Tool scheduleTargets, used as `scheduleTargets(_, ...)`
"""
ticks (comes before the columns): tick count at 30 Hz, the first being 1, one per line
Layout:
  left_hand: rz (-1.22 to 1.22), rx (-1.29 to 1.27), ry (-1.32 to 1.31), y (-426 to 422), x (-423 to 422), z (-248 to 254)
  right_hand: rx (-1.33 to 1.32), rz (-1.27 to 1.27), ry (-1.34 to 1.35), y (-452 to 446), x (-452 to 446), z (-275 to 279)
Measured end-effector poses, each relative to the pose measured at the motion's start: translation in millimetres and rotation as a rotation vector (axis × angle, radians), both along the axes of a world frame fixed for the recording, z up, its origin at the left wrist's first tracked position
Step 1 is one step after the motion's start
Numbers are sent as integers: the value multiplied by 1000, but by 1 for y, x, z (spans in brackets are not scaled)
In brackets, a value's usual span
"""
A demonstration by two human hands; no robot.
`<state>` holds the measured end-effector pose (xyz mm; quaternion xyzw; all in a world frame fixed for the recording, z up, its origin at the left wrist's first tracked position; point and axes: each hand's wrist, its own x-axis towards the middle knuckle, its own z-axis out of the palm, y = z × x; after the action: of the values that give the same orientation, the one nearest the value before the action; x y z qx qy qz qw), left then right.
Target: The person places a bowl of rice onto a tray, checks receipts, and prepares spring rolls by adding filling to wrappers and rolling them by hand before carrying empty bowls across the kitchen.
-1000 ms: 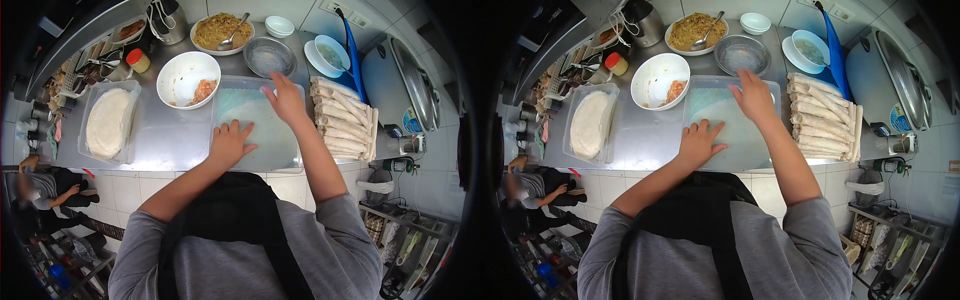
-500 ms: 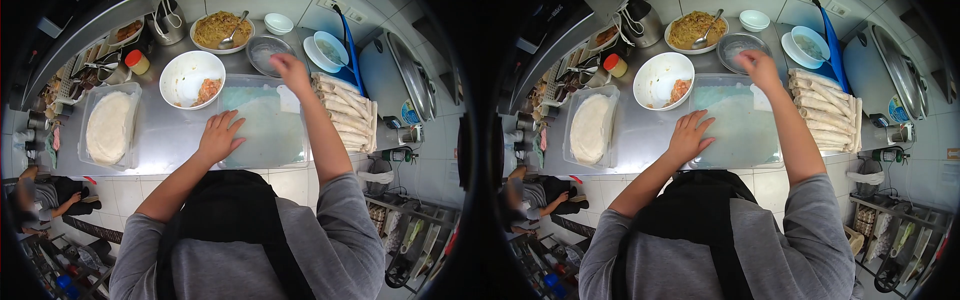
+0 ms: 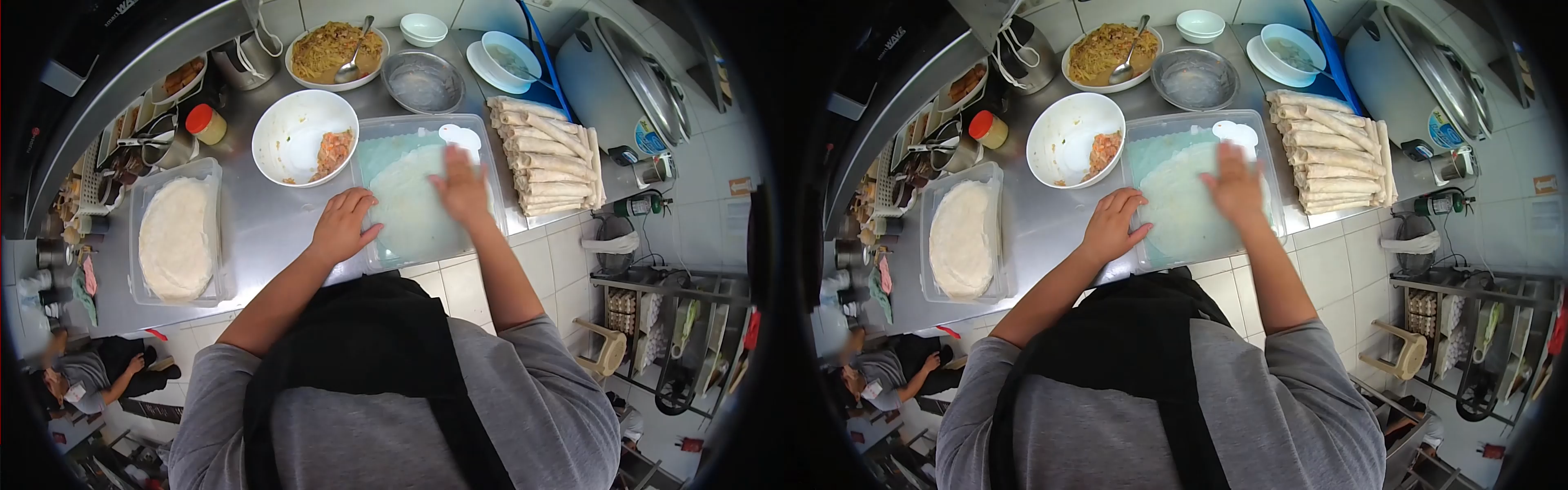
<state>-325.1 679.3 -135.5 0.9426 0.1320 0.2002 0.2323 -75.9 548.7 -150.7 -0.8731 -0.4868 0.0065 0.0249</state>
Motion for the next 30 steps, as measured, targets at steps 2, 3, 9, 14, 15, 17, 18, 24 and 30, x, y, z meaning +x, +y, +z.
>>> scheduleTargets(2, 5, 8, -23, 3, 1, -1, -22, -213, -48, -24, 13, 4)
scheduleTargets(3, 0, -5, -20, 4, 0, -2, -25, -215, -55, -24, 0, 2)
scheduleTargets(9, -13, -1, -38, 5, -1, -4, 7, 388, 79, 30, -70, 9)
scheduleTargets(14, 14, 18, -15, 3, -3, -2, -14, -157, -44, -48, 9, -1)
scheduleTargets(15, 15, 22, -15, 2, -3, -3, -75, -224, -111, -59, 13, -2)
scheduleTargets(17, 35, 22, -12, 0, -9, 1, 89, -189, -154, -48, 0, 13)
scheduleTargets(18, 0, 99, -41, -2, -14, 12, 257, -177, -190, -38, -8, 27)
scheduleTargets(24, 752, 162, -360, 93, -27, 60, 379, 479, 457, 128, -97, 100)
scheduleTargets(30, 825, -1367, -546, 176, -15, 4, -328, 380, 174, 221, -122, 79)
